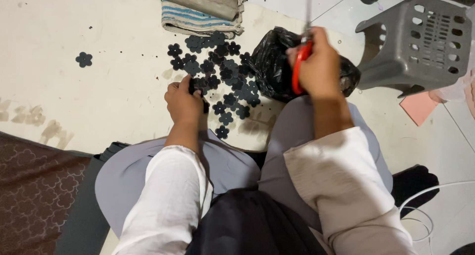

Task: The person sits on the floor and uses red-handled scissors to trim small black flower-shaped foam pieces. They hold each piece in the left hand and carefully cut along the edges with the right hand, placing finished pieces on the floor.

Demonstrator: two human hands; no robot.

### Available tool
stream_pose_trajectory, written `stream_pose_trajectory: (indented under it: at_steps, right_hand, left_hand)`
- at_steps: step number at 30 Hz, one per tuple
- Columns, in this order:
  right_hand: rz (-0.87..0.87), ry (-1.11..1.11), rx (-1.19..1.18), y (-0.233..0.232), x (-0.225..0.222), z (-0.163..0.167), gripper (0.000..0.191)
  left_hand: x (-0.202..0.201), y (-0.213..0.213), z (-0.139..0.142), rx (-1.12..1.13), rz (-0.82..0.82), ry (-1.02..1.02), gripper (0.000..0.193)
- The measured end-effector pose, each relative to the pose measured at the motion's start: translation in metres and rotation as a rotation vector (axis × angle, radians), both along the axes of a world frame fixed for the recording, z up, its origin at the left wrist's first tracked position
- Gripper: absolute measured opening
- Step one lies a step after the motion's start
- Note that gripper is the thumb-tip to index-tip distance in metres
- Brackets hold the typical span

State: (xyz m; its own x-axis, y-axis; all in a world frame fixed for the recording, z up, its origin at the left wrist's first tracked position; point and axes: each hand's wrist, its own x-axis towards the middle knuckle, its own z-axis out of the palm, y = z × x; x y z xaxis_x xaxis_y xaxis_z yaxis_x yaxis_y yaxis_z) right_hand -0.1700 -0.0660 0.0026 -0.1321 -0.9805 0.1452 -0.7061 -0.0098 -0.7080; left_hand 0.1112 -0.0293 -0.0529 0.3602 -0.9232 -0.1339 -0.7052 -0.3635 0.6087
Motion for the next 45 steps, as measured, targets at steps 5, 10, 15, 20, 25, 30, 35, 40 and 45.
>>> stream_pose_trajectory:
  at_steps: [5,10,15,20,25,30,35,40,45]
  right_hand:
    - [0.137,-0.245,0.182,0.006,0.038,0.001,0.043]
    - [0.215,-0.201,0.22,0.018,0.053,0.008,0.045]
    - [0.183,-0.29,0.289,0.023,0.055,0.005,0.047]
    - [0.31,-0.654,0.294,0.044,0.06,-0.013,0.046]
    - [0.271,-0.784,0.481,0.053,0.087,-0.029,0.048]
    - [0.359,-0.789,0.427,0.04,0.114,-0.04,0.048]
    - [0.401,-0.851,0.437,0.03,0.115,-0.049,0.042]
    - [0.375,-0.93,0.459,0.025,0.109,-0.054,0.04]
    - [0.386,-0.835,0.549,0.027,0.108,-0.053,0.039]
  left_hand:
    - [-0.003,-0.004,0.002,0.067,-0.013,-0.082,0.043]
    - [0.0,-0.003,0.006,0.162,0.034,0.035,0.027]
    - [0.002,-0.002,0.01,0.143,0.055,0.011,0.025]
    - [0.005,0.002,0.01,0.076,-0.008,0.543,0.021]
    - [0.015,0.018,0.008,0.079,-0.091,1.138,0.023]
    - [0.021,0.024,0.006,0.127,-0.103,1.243,0.024]
    - [0.018,0.019,0.001,0.245,-0.023,1.235,0.018]
    - [0.012,0.017,-0.005,0.199,-0.03,0.982,0.025]
    - [0.004,0.012,-0.013,0.047,-0.106,1.112,0.028]
